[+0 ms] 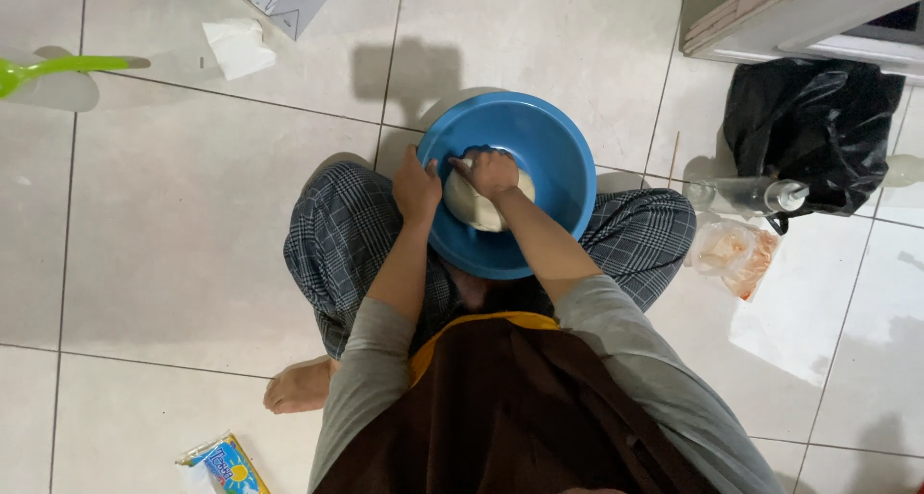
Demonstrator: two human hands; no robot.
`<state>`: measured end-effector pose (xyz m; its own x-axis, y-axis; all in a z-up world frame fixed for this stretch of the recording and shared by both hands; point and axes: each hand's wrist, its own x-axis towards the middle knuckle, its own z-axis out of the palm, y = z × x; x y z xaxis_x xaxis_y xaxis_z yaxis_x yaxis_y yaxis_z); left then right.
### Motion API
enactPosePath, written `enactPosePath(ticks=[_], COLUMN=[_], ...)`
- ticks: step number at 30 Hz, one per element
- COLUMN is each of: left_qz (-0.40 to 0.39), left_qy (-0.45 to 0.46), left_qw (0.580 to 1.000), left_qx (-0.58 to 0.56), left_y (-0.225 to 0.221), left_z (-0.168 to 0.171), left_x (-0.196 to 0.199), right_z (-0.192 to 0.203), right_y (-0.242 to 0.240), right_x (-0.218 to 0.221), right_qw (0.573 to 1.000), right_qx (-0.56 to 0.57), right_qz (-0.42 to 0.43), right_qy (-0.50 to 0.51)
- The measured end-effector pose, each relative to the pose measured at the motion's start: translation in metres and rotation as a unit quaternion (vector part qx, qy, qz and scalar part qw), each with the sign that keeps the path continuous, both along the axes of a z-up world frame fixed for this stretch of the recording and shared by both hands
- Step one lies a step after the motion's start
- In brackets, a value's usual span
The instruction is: The person is kneading a ball of dough in a blue plastic bowl while sitting on the floor.
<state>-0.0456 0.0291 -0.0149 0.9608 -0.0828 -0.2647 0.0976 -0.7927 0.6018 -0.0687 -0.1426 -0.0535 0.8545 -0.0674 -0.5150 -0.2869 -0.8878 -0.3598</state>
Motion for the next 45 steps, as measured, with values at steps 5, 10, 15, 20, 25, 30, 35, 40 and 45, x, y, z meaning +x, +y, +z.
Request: enactPosePath(ticks=[5, 10, 15, 20, 25, 30, 35, 40, 45], left_qz=[-0.01, -0.002, -0.007, -0.02, -0.006, 0.005, -0.011, -0.034, -0.024], left_qy=[-0.005, -0.012, -0.032, -0.059, -0.045, -0.081, -0.034, -0.039, -0.05], left_qw=[1.0, 1.0, 0.999, 0.998, 0.999, 0.997, 0.999, 0.999, 0.998], left_qx=[-0.003, 0.02, 0.005, 0.0, 0.018, 0.002, -0.018, -0.007, -0.016], left_y=[0.003, 0.003, 0.004, 0.007, 0.007, 0.005, 0.005, 0.005, 0.006], left_z=[-0.013, -0.023, -0.028, -0.027, -0.029, -0.028, -0.003, -0.031, -0.031], left_x=[0.0, -0.002, 0.0, -0.001, -0.002, -0.004, -0.004, -0.001, -0.002], right_z=[0.022, 0.066, 0.087, 0.08, 0.103, 0.114, 0.114, 0.11, 0.099], right_y=[0.009, 0.02, 0.023, -0.006, -0.029, -0.013, 0.014, 0.003, -0.03], right_x=[-0.048, -0.096, -0.123, -0.126, -0.093, -0.078, -0.119, -0.125, -0.079], right_qw=[0.997, 0.99, 0.989, 0.956, 0.915, 0.901, 0.98, 0.994, 0.959], right_qx=[-0.02, 0.021, 0.09, 0.207, 0.256, 0.094, 0.013, 0.083, 0.033], right_qz=[0.007, 0.008, -0.053, -0.131, -0.212, -0.053, 0.101, 0.038, -0.124], right_qy=[-0.073, -0.141, -0.108, -0.159, -0.228, -0.421, -0.171, -0.064, -0.254])
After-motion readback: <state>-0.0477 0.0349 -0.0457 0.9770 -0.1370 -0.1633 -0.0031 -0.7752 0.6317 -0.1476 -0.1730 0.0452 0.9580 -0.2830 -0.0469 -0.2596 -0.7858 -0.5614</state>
